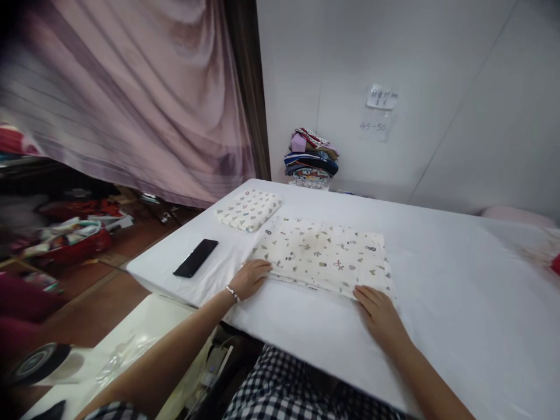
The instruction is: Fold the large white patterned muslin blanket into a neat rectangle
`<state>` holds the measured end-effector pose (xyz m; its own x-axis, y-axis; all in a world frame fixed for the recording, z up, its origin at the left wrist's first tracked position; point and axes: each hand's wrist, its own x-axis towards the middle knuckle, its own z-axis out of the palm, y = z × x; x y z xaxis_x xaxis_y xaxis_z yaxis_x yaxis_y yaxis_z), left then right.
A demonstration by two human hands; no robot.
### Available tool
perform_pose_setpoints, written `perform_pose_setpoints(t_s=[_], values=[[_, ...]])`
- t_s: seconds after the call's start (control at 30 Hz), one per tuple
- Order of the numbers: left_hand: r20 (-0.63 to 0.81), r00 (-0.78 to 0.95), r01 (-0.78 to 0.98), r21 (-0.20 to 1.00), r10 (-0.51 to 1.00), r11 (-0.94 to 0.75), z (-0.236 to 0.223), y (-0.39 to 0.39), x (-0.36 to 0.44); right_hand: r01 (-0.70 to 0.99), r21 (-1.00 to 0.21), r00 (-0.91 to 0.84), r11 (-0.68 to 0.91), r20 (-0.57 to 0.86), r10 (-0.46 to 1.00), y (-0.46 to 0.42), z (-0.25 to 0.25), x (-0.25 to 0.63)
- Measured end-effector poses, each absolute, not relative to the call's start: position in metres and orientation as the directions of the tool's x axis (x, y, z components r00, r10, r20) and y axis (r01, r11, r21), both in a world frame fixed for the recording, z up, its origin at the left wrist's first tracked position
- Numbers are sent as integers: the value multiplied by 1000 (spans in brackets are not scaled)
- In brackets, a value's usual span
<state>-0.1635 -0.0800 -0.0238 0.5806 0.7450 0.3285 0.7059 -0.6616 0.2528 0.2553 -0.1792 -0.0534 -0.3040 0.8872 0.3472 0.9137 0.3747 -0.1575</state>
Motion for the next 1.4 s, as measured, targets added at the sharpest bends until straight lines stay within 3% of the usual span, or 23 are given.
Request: perform_pose_setpoints(t_s=[0.23,0.57,0.8,1.07,1.27,1.4], values=[[271,465,851,125,843,-509,-15,-75,-189,935,40,-343,353,370,864,-184,-67,284],[203,520,848,-7,830,-530,-9,-58,-180,950,143,-301,276,202,932,-170,-54,290],[297,512,845,-4,806,-535,-10,-56,-184,969,122,-237,217,193,952,-168,-42,282],[303,450,881,1,840,-473,7,-46,-175,957,38,-290,287,146,946,-169,-22,283],[338,423,890,21,841,-456,28,-34,-166,985,-6,-172,173,83,982,-153,-13,286],[407,406,889,30,818,-456,62,-23,-160,997,-39,-59,69,219,974,-140,18,300]])
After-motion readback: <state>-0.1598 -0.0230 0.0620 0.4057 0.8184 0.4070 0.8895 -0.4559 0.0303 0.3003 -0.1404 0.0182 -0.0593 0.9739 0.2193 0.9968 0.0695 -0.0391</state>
